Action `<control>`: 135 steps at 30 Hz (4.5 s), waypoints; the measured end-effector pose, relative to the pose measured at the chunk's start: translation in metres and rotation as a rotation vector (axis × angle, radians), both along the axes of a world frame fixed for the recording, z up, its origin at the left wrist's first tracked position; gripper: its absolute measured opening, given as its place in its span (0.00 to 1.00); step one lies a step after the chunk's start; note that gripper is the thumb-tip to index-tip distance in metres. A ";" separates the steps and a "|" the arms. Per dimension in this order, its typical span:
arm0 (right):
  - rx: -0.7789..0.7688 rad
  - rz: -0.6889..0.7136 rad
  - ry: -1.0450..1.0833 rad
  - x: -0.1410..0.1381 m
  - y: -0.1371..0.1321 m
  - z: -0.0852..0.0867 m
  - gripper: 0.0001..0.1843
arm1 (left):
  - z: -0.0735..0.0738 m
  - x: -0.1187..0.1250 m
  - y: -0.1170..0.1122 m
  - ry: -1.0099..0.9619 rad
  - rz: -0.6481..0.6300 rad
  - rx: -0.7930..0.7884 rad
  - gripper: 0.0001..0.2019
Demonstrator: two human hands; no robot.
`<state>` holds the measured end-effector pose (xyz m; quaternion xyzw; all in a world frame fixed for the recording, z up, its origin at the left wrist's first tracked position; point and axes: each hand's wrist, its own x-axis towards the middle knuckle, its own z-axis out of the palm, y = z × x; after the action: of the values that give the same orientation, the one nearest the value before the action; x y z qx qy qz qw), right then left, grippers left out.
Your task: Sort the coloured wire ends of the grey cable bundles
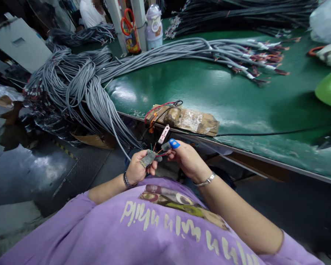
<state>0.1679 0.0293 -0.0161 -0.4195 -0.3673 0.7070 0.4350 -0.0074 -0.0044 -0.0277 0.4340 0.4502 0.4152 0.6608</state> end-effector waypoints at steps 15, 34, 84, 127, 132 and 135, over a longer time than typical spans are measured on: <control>-0.155 0.266 0.269 0.012 0.007 0.004 0.13 | 0.016 0.001 -0.004 0.096 -0.076 0.049 0.26; 0.164 -0.274 -0.003 -0.023 0.024 0.003 0.28 | 0.007 0.008 0.020 -0.266 -0.037 -0.055 0.20; -0.114 -0.172 0.360 -0.031 0.037 -0.003 0.21 | 0.009 0.007 0.029 -0.541 -0.244 -0.362 0.11; -0.161 -0.145 0.448 -0.031 0.032 -0.003 0.20 | 0.001 0.007 0.026 -0.602 -0.191 -0.269 0.11; -0.176 -0.149 0.465 -0.031 0.032 -0.005 0.20 | 0.002 0.008 0.027 -0.572 -0.174 -0.274 0.13; -0.205 -0.133 0.487 -0.030 0.030 -0.005 0.22 | 0.000 0.008 0.027 -0.539 -0.167 -0.248 0.16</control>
<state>0.1374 0.0597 -0.0206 -0.3020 -0.1498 0.7905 0.5114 0.0006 0.0223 -0.0279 0.2596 0.2686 0.4017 0.8361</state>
